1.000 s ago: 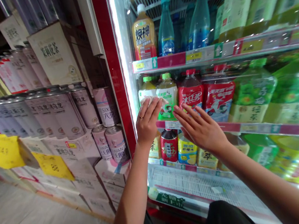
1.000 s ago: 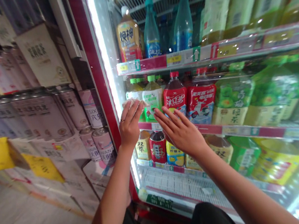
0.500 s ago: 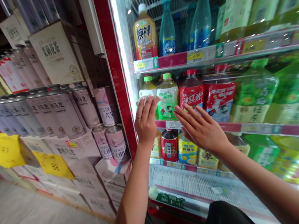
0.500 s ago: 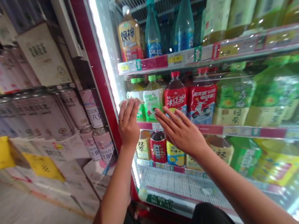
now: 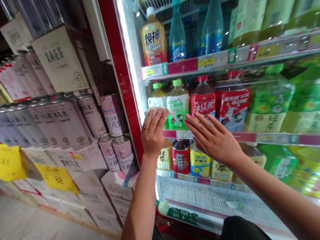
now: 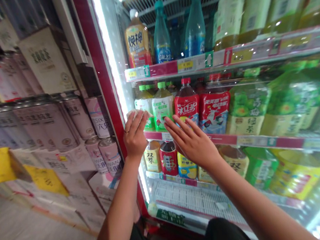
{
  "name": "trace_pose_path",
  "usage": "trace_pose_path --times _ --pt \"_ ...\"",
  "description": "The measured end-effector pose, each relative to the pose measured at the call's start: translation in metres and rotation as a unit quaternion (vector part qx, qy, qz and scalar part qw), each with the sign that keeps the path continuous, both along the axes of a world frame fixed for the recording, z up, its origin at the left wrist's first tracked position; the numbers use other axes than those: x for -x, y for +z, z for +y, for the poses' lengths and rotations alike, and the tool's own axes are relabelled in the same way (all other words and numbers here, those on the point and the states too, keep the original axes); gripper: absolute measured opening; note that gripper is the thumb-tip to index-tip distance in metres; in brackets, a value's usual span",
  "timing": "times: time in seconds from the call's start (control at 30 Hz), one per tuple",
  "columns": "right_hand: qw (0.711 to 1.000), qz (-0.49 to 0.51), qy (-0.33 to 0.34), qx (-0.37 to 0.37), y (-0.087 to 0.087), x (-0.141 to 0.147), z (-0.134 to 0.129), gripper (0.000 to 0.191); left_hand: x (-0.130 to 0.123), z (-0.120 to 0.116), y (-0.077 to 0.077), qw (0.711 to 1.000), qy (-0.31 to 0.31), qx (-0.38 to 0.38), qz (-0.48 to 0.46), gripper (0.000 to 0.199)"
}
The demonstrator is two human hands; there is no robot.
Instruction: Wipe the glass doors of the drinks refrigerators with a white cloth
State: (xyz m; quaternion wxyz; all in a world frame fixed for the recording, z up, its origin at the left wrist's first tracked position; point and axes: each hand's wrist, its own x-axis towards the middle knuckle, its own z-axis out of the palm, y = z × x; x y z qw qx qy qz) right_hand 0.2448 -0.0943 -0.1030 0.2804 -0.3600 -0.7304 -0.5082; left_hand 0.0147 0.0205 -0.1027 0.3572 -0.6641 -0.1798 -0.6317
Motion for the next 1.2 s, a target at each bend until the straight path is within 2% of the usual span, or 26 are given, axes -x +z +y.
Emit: trace_pose_path --times 0.13,0.23,0.43,0.5,0.63,0.77,0.9,1.1,1.2 --pt "1.000 -0.002 -0.003 -0.004 0.000 0.000 0.000 0.078 0.004 -0.002 0.014 0.994 0.005 0.061 -0.095 0.071" --pt "1.000 0.009 0.000 0.012 -0.001 0.000 0.000 0.080 -0.006 -0.010 0.020 0.995 0.022 0.068 -0.063 0.072" --pt "0.999 0.015 0.008 0.033 -0.002 -0.001 0.000 0.084 -0.010 -0.003 0.003 1.000 0.000 -0.008 0.019 0.074" --pt "0.999 0.015 0.007 0.031 -0.001 -0.001 0.000 0.084 -0.006 -0.002 0.002 1.000 -0.001 0.000 0.002 0.073" --pt "0.999 0.017 0.007 0.031 -0.001 0.000 0.000 0.082 -0.010 -0.014 0.012 0.997 0.012 0.063 -0.051 0.075" --pt "1.000 0.015 0.007 0.016 -0.002 0.000 0.001 0.078 -0.022 -0.029 0.018 0.996 0.004 0.092 0.018 0.079" --pt "1.000 0.008 0.002 0.004 -0.002 0.000 0.001 0.078 -0.019 -0.025 0.015 0.993 0.011 0.075 0.094 0.079" --pt "1.000 0.006 0.002 0.010 -0.001 0.000 0.000 0.080 -0.001 -0.013 0.021 0.995 0.010 0.092 -0.023 0.077" --pt "1.000 0.007 0.001 0.003 -0.001 0.000 0.000 0.079 -0.004 -0.017 0.022 0.994 0.006 0.113 -0.014 0.079"
